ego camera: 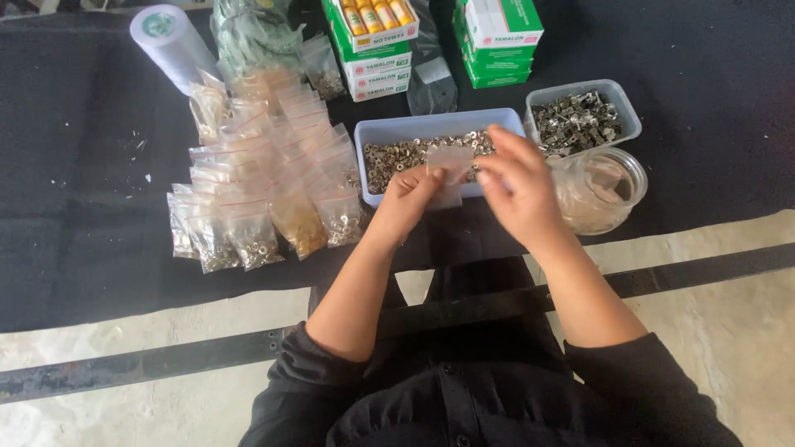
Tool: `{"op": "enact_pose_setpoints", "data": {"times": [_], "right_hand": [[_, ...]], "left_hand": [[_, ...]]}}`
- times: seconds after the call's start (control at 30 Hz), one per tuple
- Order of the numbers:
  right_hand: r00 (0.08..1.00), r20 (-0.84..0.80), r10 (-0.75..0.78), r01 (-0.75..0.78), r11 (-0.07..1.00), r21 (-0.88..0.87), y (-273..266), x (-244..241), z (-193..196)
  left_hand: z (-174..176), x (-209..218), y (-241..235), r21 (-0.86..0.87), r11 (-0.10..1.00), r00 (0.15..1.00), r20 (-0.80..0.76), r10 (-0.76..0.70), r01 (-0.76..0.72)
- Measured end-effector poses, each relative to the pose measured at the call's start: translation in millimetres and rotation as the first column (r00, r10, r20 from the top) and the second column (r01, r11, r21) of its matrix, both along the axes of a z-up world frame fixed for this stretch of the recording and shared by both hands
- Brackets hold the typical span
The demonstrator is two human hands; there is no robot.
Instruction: Manually sorting and bagging small metal components into plastic zip-lock bags.
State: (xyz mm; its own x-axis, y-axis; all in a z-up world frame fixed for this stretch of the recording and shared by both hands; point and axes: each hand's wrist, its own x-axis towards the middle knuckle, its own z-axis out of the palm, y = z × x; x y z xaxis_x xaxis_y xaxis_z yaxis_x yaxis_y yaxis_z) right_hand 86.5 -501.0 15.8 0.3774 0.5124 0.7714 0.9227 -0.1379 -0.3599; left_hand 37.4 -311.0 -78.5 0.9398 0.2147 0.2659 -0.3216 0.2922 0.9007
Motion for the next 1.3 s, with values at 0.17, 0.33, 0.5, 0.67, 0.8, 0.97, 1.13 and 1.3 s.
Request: {"op": "enact_pose_setpoints", "data": {"times": [0.17, 0.33, 0.5, 0.67, 0.8, 0.97, 1.13, 1.3], "right_hand": [[0.938, -0.345, -0.003, 0.06, 0.986, 0.154, -1.8, -13.6, 7.1], [0.984, -0.16, -0.074, 0.095, 0.987, 0.13, 5.4, -27.2, 10.3], [0.99, -0.095, -0.106, 0.106, 0.994, -0.004, 2.9, -30.4, 8.1], [0.944, -0.312, -0.11, 0.041, 0.975, -0.219, 1.3, -39.2, 32.6], [0.801, -0.578, -0.156, -0.136, 0.893, -0.43, -6.7, -38.1, 41.2], [0.625, -0.737, -0.256, -0.323, 0.775, -0.543, -24.4, -42.2, 45.6], [0.596, -0.762, -0.253, -0.347, 0.775, -0.528, -33.2, -29.9, 24.8], [0.626, -0.761, -0.169, -0.427, 0.742, -0.516, -26.9, -33.6, 36.2]], "left_hand": [[22.6, -12.1, -2.1, 0.07, 0.997, 0.999, 0.03, 0.02, -0.022], [49.5, -22.2, -4.6, 0.095, 0.995, 0.998, 0.065, 0.013, -0.02], [56.1, -24.6, -4.2, 0.17, 0.985, 0.993, 0.117, 0.022, -0.042], [47.0, -23.9, -10.4, 0.24, 0.969, 0.989, 0.116, -0.089, 0.059], [48.7, -28.0, -13.0, 0.326, 0.921, 0.958, 0.115, -0.261, 0.212], [36.1, -30.0, -13.1, 0.313, 0.869, 0.908, 0.043, -0.416, 0.383], [39.7, -34.0, -4.3, 0.196, 0.78, 0.795, 0.004, -0.607, 0.595], [46.2, -31.1, -1.1, 0.096, 0.685, 0.691, -0.06, -0.72, 0.722]]}}
